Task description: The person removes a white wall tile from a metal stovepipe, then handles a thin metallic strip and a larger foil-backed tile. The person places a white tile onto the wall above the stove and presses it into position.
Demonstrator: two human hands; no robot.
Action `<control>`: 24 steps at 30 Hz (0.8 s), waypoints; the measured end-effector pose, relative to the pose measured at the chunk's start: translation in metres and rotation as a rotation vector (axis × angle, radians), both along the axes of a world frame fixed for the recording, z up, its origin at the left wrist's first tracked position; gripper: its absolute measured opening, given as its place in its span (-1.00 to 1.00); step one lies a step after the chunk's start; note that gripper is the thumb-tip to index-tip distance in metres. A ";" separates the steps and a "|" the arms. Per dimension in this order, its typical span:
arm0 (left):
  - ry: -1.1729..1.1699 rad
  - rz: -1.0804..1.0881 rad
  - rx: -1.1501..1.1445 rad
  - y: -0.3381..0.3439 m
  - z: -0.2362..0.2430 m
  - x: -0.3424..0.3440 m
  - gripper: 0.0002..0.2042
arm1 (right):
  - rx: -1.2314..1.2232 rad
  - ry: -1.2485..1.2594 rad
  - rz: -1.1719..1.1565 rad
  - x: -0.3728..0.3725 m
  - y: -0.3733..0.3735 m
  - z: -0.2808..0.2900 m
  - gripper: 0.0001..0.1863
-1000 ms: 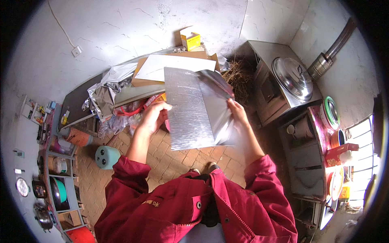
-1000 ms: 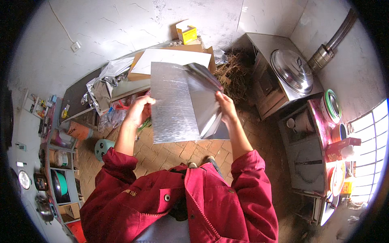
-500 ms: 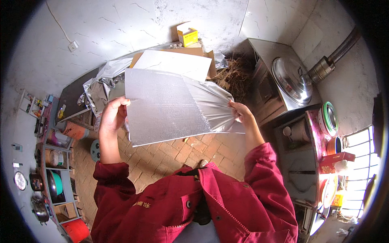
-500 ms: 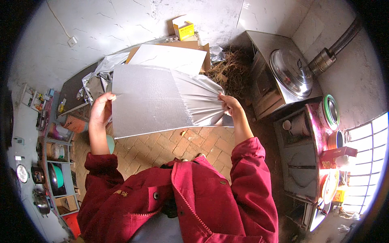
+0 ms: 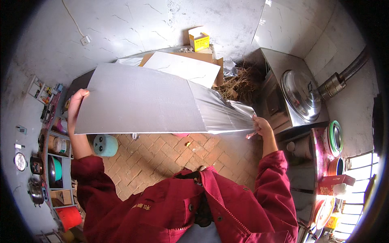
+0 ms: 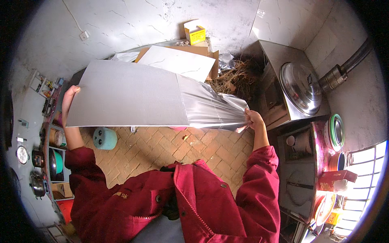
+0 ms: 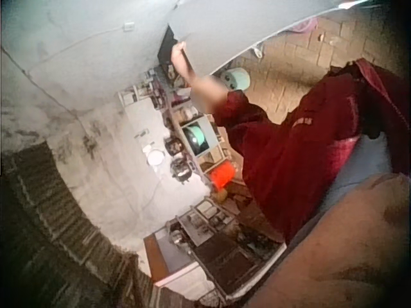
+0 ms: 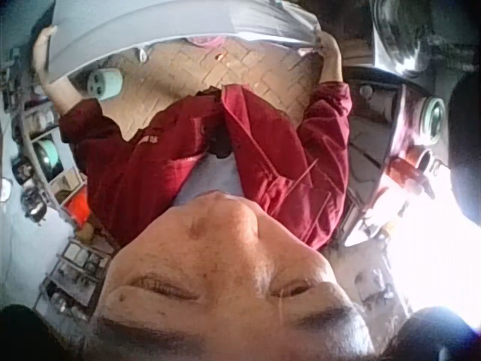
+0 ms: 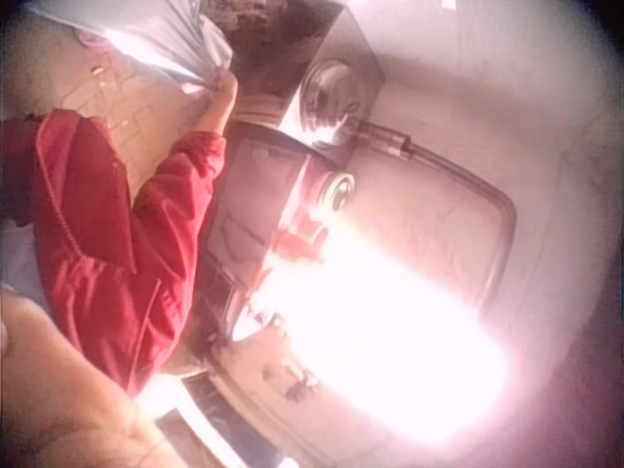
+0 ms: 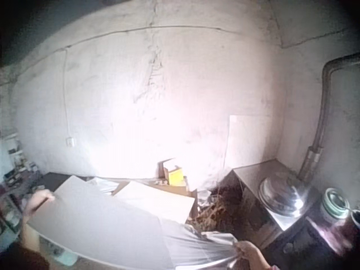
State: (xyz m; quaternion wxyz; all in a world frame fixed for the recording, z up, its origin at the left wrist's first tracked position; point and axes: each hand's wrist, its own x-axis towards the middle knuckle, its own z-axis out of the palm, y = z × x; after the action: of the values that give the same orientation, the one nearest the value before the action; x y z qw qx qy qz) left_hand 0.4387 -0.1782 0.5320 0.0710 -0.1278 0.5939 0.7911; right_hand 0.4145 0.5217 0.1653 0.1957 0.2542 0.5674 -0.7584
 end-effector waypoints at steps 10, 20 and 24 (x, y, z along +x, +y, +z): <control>0.404 0.241 -0.560 -0.172 -0.013 -0.008 -0.88 | -0.090 -0.161 -0.226 0.089 0.119 -0.099 -0.79; 0.216 0.366 -0.307 -0.147 0.034 0.034 -0.79 | 0.084 -0.019 -0.190 0.051 0.068 -0.036 -0.66; 0.214 0.320 -0.434 -0.146 0.057 0.042 -0.81 | 0.293 0.009 -0.334 0.093 0.109 -0.036 -0.71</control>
State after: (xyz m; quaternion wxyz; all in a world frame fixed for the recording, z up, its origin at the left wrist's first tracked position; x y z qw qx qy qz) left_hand 0.4805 -0.3244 0.5891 -0.1468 -0.1481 0.7256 0.6558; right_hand 0.5072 0.6307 0.1297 0.0257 0.3668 0.6226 -0.6908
